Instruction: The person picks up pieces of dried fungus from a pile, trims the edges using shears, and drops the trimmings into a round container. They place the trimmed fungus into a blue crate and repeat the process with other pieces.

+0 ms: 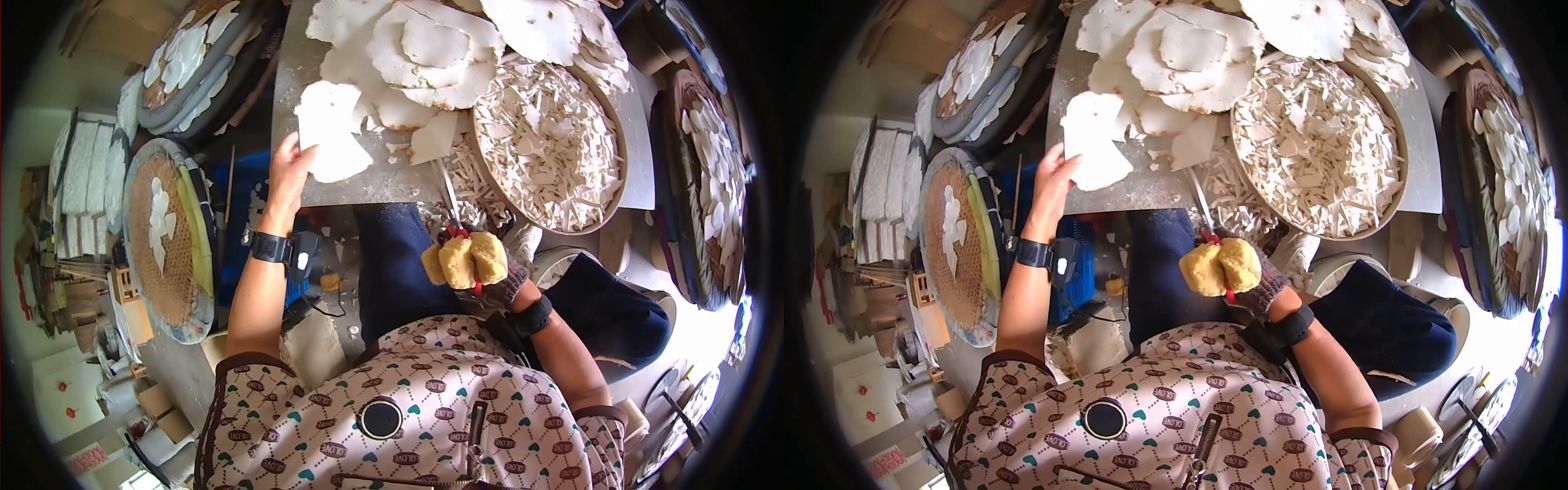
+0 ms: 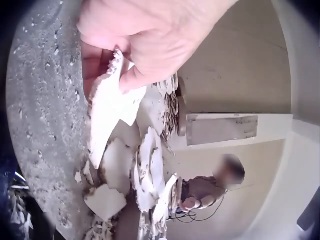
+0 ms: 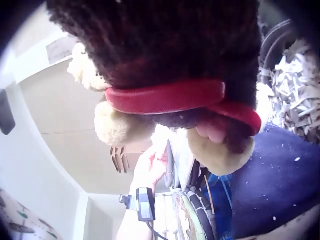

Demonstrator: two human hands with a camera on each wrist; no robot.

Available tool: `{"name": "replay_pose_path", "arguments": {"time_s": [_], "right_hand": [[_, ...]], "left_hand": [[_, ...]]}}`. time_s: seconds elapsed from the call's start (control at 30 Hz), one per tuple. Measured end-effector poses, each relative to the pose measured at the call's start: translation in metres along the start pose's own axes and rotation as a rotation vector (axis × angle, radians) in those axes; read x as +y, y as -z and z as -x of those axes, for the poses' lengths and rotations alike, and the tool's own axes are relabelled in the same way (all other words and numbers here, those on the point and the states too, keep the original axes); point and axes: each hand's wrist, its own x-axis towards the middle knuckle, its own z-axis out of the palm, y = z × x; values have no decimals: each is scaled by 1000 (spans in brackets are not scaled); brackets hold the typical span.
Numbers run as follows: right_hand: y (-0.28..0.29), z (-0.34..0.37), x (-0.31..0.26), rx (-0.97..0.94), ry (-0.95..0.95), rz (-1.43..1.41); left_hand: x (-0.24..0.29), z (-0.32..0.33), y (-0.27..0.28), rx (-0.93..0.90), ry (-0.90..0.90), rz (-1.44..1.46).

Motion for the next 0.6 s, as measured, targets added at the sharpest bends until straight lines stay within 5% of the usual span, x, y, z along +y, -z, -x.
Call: {"name": "replay_pose_path", "arguments": {"time_s": [0.1,0.17,0.23,0.27,0.33,0.37,0.5,0.6], "right_hand": [[-12,9,-22,53,50,235],[-6,9,6,54,91,-196],[-22,18,-8,46,19,-583],[-26,24,-21,67,54,-413],[-9,31,30,175,205,90],[-16,30,2,219,129,115],[-5,14,1,153,159,218],[1,7,11,256,147,339]], "left_hand": [[1,-6,-17,553,-623,-765],[5,-1,-25,381,-581,-703],[-13,-6,-47,134,-521,-341],[-7,0,-66,61,-364,-397],[-37,-19,-94,24,-633,-412],[-76,-48,-94,36,-621,-496],[-73,-43,-126,74,-542,-877],[-96,-70,-120,-32,-439,-617]]}}
